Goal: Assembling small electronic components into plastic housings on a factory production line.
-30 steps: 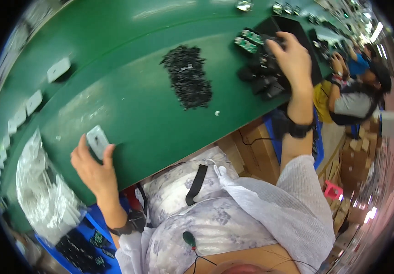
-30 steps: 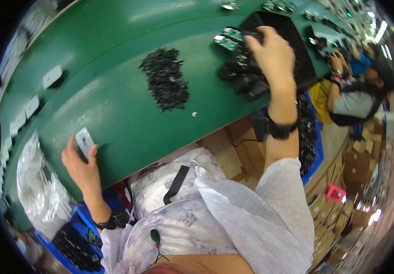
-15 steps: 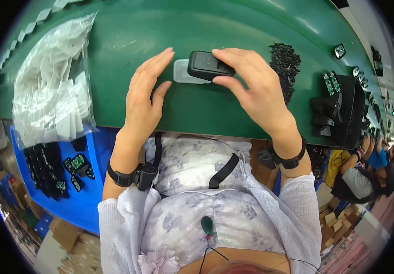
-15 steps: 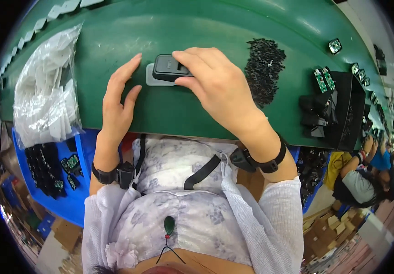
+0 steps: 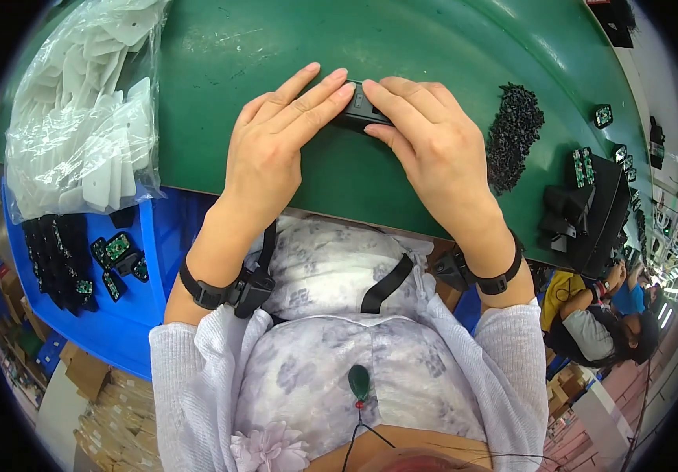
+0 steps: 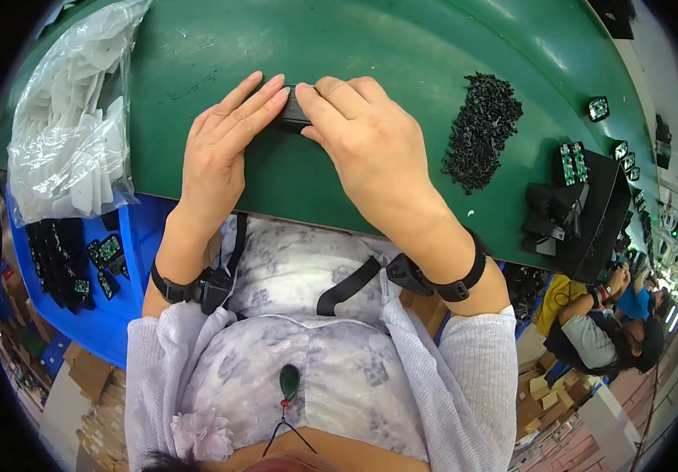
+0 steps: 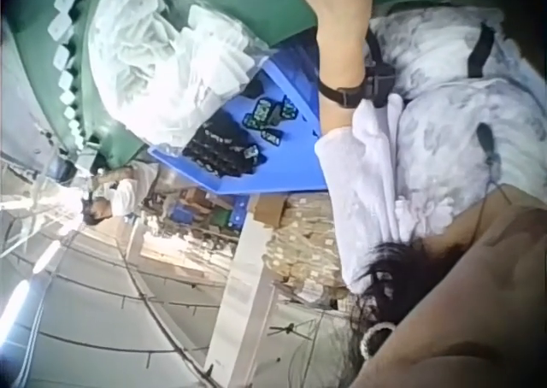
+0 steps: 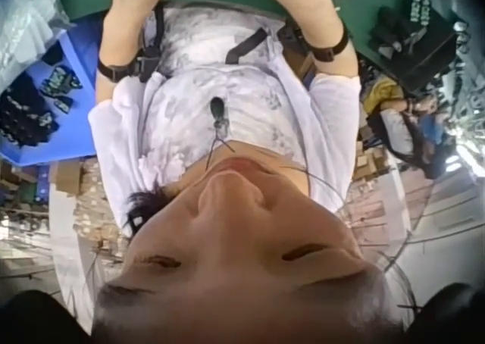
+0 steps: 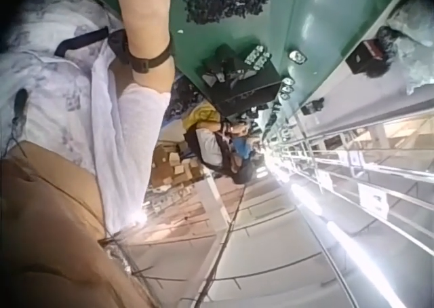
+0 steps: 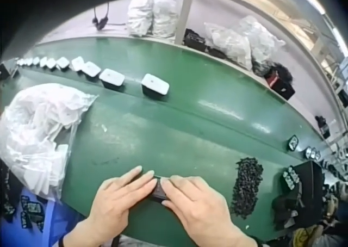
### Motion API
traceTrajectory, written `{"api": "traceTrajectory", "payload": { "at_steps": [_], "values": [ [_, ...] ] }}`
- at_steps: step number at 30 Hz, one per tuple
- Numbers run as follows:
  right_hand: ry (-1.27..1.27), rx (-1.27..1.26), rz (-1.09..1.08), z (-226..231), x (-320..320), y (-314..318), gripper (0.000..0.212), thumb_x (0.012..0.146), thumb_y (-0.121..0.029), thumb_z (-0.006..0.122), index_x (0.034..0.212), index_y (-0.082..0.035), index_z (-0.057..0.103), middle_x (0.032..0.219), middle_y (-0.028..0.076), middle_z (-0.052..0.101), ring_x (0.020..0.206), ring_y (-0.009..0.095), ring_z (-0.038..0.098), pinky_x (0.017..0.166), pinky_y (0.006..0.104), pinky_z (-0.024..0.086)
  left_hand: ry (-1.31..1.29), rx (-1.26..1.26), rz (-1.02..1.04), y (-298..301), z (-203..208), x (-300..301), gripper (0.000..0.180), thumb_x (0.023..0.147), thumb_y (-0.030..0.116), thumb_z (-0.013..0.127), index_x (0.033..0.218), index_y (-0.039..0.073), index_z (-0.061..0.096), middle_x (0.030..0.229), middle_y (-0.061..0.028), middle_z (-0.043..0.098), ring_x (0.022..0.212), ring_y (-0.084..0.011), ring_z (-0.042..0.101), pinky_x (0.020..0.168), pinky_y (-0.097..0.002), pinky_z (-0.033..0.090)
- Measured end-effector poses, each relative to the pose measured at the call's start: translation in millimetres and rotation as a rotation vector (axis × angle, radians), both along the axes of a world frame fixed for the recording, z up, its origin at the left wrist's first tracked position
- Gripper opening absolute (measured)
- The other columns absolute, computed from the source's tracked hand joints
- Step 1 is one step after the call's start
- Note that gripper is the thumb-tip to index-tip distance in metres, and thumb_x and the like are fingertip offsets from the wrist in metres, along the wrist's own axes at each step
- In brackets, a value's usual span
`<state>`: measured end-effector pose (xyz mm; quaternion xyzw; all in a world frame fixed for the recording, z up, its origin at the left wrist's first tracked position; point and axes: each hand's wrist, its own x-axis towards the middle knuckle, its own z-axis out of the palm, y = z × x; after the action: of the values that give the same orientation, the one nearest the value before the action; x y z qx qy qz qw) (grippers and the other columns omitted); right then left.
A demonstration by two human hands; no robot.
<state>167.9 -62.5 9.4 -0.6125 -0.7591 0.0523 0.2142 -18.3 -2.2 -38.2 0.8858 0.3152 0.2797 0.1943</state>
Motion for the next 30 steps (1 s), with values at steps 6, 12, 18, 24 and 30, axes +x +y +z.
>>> {"api": "traceTrajectory", "payload": {
  "at_steps": [6, 12, 18, 24, 30],
  "values": [
    [-0.006, 0.086, -0.034, -11.1, -2.7, -1.4, 0.037, 0.072, -0.012, 0.072, 0.109, -0.008, 0.065, 0.104, 0.007, 0.064, 0.088, 0.024, 0.060, 0.073, 0.0331, 0.051, 0.051, 0.077, 0.011, 1.0, 3.9, 0.5, 0.043, 0.079, 0.001, 0.055, 0.120, 0.013, 0.063, 0.128, 0.0003, 0.059, 0.118, -0.0199, 0.055, 0.088, -0.0334, 0.044],
    [0.240, -0.122, -0.015, -3.4, 22.3, 15.9, 0.036, 0.076, -0.012, 0.071, 0.112, -0.008, 0.065, 0.101, 0.007, 0.065, 0.089, 0.020, 0.061, 0.073, 0.0291, 0.051, -0.016, 0.127, 0.078, -1.6, 2.3, 18.8, 0.042, 0.075, 0.004, 0.068, 0.116, 0.010, 0.063, 0.117, -0.0063, 0.063, 0.105, -0.0238, 0.060, 0.080, -0.0319, 0.046],
    [1.258, -0.291, -0.100, 8.7, 20.8, 12.4, 0.045, 0.092, -0.019, 0.061, 0.131, 0.000, 0.047, 0.115, 0.009, 0.059, 0.101, 0.017, 0.057, 0.091, 0.0303, 0.044, -0.590, -1.091, 0.175, -0.3, 24.9, 23.3, 0.029, 0.088, 0.017, 0.066, 0.107, -0.004, 0.062, 0.093, -0.0094, 0.066, 0.076, -0.0142, 0.060, 0.060, -0.0244, 0.048],
    [1.273, -0.185, -0.175, 4.3, -4.9, -2.1, 0.044, 0.090, -0.014, 0.063, 0.127, -0.001, 0.044, 0.115, 0.012, 0.058, 0.107, 0.018, 0.055, 0.094, 0.0321, 0.043, -0.772, -1.285, 0.091, -21.0, 30.1, 26.9, 0.030, 0.093, 0.019, 0.060, 0.109, -0.006, 0.060, 0.093, -0.0089, 0.066, 0.080, -0.0107, 0.062, 0.060, -0.0213, 0.049],
    [1.228, -0.036, -0.235, 9.3, -14.9, 3.1, 0.036, 0.088, -0.013, 0.065, 0.118, -0.004, 0.048, 0.104, 0.009, 0.059, 0.097, 0.016, 0.055, 0.086, 0.0304, 0.044, -0.798, -1.186, 0.032, -25.2, 31.4, 27.0, 0.028, 0.091, 0.017, 0.062, 0.109, -0.004, 0.060, 0.092, -0.0075, 0.066, 0.080, -0.0113, 0.062, 0.063, -0.0224, 0.050]
  ]
}}
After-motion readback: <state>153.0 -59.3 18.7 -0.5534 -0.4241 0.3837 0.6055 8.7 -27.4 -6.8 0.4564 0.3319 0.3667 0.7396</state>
